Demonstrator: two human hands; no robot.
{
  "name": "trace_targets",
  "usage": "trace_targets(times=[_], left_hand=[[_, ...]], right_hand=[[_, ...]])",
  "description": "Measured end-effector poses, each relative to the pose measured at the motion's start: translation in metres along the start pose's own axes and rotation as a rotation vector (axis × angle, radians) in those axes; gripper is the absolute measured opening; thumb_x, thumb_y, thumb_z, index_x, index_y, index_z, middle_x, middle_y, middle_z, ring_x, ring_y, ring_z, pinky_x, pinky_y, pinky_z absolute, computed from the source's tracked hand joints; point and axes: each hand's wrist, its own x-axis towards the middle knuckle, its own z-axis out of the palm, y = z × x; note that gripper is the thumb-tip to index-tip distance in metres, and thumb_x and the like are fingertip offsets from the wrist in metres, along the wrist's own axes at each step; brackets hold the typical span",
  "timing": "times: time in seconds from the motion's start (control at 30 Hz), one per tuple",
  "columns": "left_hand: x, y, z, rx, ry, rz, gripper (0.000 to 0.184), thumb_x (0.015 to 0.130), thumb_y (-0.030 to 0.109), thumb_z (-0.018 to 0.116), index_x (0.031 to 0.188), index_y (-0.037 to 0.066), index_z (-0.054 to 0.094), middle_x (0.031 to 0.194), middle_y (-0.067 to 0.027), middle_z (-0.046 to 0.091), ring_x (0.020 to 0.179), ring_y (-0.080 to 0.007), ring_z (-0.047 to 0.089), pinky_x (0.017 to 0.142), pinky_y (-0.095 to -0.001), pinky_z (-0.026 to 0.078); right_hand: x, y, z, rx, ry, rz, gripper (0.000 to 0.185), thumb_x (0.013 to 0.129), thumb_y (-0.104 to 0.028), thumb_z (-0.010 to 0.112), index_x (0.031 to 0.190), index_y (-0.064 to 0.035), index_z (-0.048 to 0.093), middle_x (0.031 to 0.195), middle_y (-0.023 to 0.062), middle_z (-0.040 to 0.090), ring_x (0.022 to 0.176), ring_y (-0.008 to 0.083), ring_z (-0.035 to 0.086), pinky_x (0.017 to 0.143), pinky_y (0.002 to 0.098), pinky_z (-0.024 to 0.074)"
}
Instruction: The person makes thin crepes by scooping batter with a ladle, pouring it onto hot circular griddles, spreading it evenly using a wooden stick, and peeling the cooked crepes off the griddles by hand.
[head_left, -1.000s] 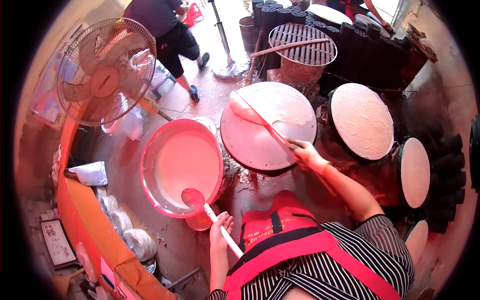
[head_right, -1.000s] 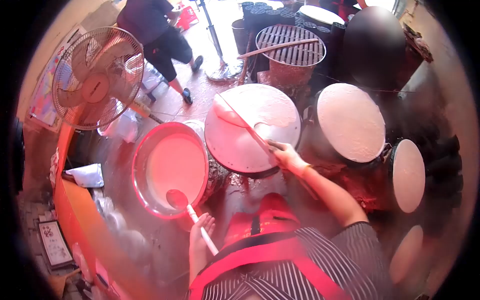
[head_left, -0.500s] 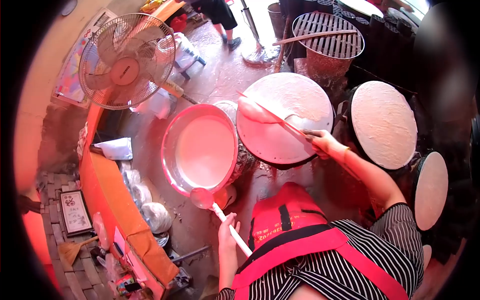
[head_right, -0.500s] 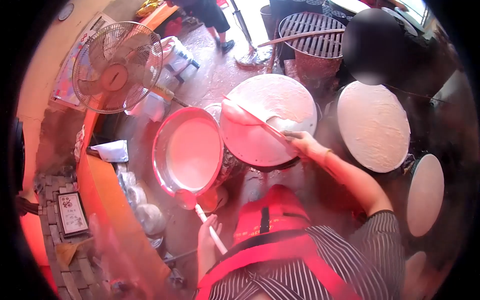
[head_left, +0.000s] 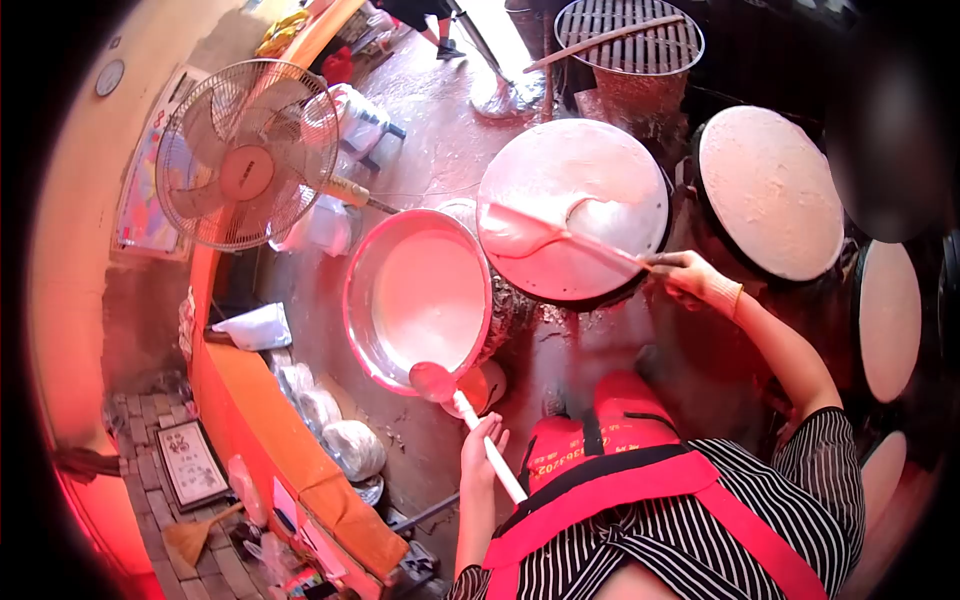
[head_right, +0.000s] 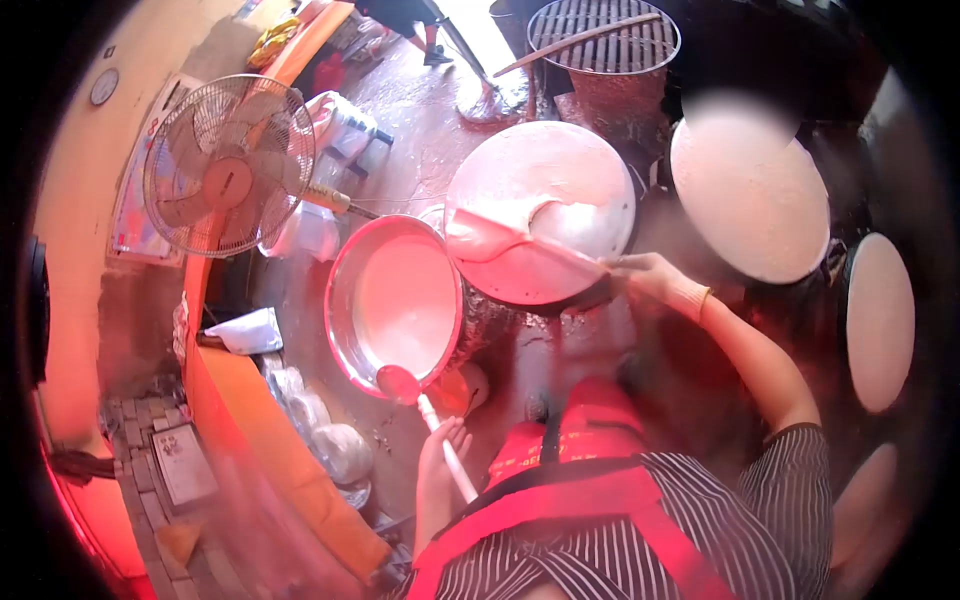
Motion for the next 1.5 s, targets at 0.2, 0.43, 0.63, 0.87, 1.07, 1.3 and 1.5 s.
trace_targets(times=[0.2, 0.43, 0.63, 0.87, 1.07, 1.3, 1.5], left_hand=[[0.03, 0.047, -0.003, 0.187, -0.178, -0.01, 0.012, 0.087, 0.013, 0.062, 0.098, 0.011, 0.058, 0.089, 0.0012, 0.064, 0.085, -0.0093, 0.061, 0.08, -0.0277, 0.049], [0.098, 0.084, -0.068, 0.384, -0.376, 0.026, 0.013, 0.086, 0.012, 0.061, 0.098, 0.009, 0.062, 0.084, 0.0051, 0.06, 0.077, -0.004, 0.056, 0.068, -0.0189, 0.045], [0.083, 0.094, -0.154, 0.342, -0.331, 0.064, 0.022, 0.087, 0.012, 0.06, 0.109, 0.008, 0.063, 0.106, 0.0036, 0.06, 0.089, -0.0019, 0.052, 0.076, -0.0157, 0.041], [0.062, 0.097, -0.23, 0.259, -0.194, 0.125, 0.029, 0.087, 0.008, 0.06, 0.116, 0.007, 0.059, 0.11, 0.0031, 0.06, 0.086, -0.0021, 0.052, 0.074, -0.0166, 0.042], [0.075, 0.102, -0.227, 0.231, -0.289, 0.072, 0.031, 0.084, 0.009, 0.061, 0.115, 0.008, 0.06, 0.106, 0.0049, 0.059, 0.082, -0.001, 0.051, 0.07, -0.0139, 0.04], [0.069, 0.099, -0.197, 0.334, -0.404, 0.145, 0.035, 0.083, 0.008, 0.062, 0.117, 0.005, 0.059, 0.112, -0.0007, 0.059, 0.091, -0.0067, 0.053, 0.078, -0.0157, 0.038], [0.068, 0.095, -0.181, 0.393, -0.523, 0.151, 0.034, 0.085, 0.008, 0.059, 0.119, 0.005, 0.058, 0.115, 0.0018, 0.058, 0.094, -0.0055, 0.051, 0.08, -0.0167, 0.038]], right_hand=[[-0.039, 0.038, 0.042, -0.068, 0.174, -0.088, 0.034, 0.092, -0.03, 0.055, 0.126, -0.0221, 0.058, 0.052, -0.0057, 0.039, 0.038, 0.0061, 0.032, 0.034, 0.0236, 0.025], [-0.125, 0.087, 0.159, 0.225, 0.505, -0.053, 0.034, 0.091, -0.025, 0.056, 0.123, -0.0121, 0.06, 0.055, -0.0073, 0.043, 0.042, 0.003, 0.035, 0.037, 0.0213, 0.025], [0.1, 0.041, 0.329, 0.384, 0.53, -0.452, 0.041, 0.093, -0.04, 0.049, 0.126, -0.016, 0.053, 0.073, 0.0014, 0.045, 0.059, 0.0129, 0.042, 0.052, 0.0279, 0.0327], [0.286, 0.015, 0.379, 0.182, 1.0, -0.261, 0.044, 0.095, -0.038, 0.04, 0.106, 0.0001, 0.058, 0.094, 0.0248, 0.062, 0.086, 0.0409, 0.059, 0.076, 0.0456, 0.043], [0.187, 0.081, 0.385, 0.168, 1.104, -0.374, 0.041, 0.096, -0.035, 0.041, 0.115, -0.0012, 0.056, 0.086, 0.0213, 0.062, 0.079, 0.0366, 0.059, 0.071, 0.0435, 0.043], [0.071, 0.082, 0.328, 0.466, 0.885, -0.268, 0.036, 0.096, -0.039, 0.043, 0.13, -0.0278, 0.044, 0.056, -0.0043, 0.039, 0.037, 0.0061, 0.033, 0.032, 0.0242, 0.0296], [0.088, 0.035, 0.343, 0.925, 0.675, -0.26, 0.016, 0.094, -0.035, 0.047, 0.091, -0.0187, 0.049, 0.056, -0.0009, 0.039, 0.037, 0.0117, 0.032, 0.033, 0.0285, 0.0251]])
